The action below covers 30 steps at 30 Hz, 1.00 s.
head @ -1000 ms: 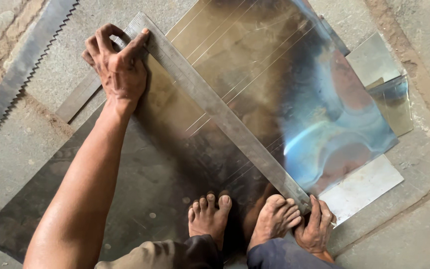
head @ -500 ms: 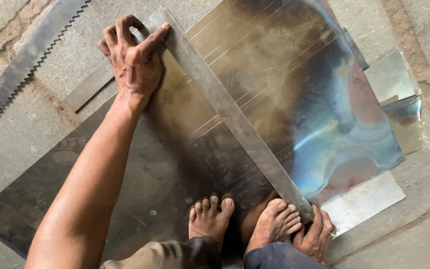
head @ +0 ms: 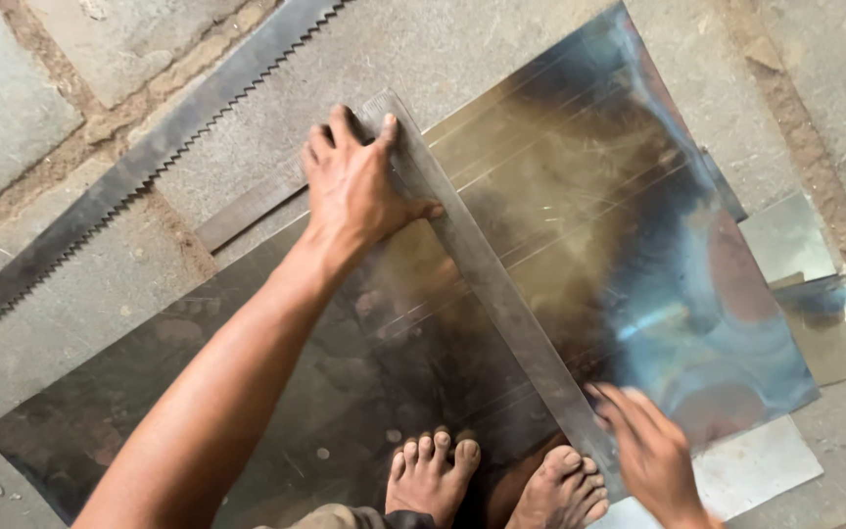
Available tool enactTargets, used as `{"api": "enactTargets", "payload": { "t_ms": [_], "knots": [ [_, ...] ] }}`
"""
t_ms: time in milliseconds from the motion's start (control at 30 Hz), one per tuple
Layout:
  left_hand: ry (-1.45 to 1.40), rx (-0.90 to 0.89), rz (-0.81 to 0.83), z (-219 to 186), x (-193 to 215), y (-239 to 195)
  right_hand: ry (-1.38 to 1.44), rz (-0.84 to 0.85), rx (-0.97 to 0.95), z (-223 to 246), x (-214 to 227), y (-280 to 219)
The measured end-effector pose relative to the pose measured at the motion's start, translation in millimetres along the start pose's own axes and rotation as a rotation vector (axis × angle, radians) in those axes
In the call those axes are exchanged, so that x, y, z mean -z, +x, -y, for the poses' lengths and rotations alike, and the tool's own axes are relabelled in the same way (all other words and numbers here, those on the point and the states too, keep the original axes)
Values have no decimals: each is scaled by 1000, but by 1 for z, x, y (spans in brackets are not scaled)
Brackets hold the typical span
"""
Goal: The person uses a straight edge, a square ruler, and a piece of chalk to mark lines on a metal sheet while working on a workshop floor.
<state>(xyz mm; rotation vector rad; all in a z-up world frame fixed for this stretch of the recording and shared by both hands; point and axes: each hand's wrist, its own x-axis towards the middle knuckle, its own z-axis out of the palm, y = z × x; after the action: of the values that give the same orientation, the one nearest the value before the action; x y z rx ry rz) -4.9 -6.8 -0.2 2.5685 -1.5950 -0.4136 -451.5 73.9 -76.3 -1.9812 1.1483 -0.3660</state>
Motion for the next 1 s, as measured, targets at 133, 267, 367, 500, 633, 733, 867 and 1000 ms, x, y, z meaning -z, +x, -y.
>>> {"api": "enactTargets", "payload": {
  "t_ms": [133, 267, 367, 500, 633, 733, 867, 1000],
  "knots": [
    [24, 113, 135, -16, 4, 8, -217, 81, 499, 76, -12, 144],
    [-5, 125, 101, -16, 5, 13, -564, 161, 665, 141, -56, 285],
    [112, 62, 20, -14, -6, 15, -634, 105, 590, 167, -78, 325],
    [77, 16, -37, -1, -15, 15, -619, 157, 619, 95, -57, 258],
    [34, 31, 9, -2, -9, 15, -735, 359, 332, 50, 12, 46],
    [-10, -13, 13, 2, -13, 18, -554, 338, 118, 38, 14, 16],
    [66, -70, -68, 38, -17, 17, -122, 16, 6, 55, 13, 17],
    [-140, -3, -232, 48, 5, 22, -140, -334, 300, 59, -11, 32]
  ]
}}
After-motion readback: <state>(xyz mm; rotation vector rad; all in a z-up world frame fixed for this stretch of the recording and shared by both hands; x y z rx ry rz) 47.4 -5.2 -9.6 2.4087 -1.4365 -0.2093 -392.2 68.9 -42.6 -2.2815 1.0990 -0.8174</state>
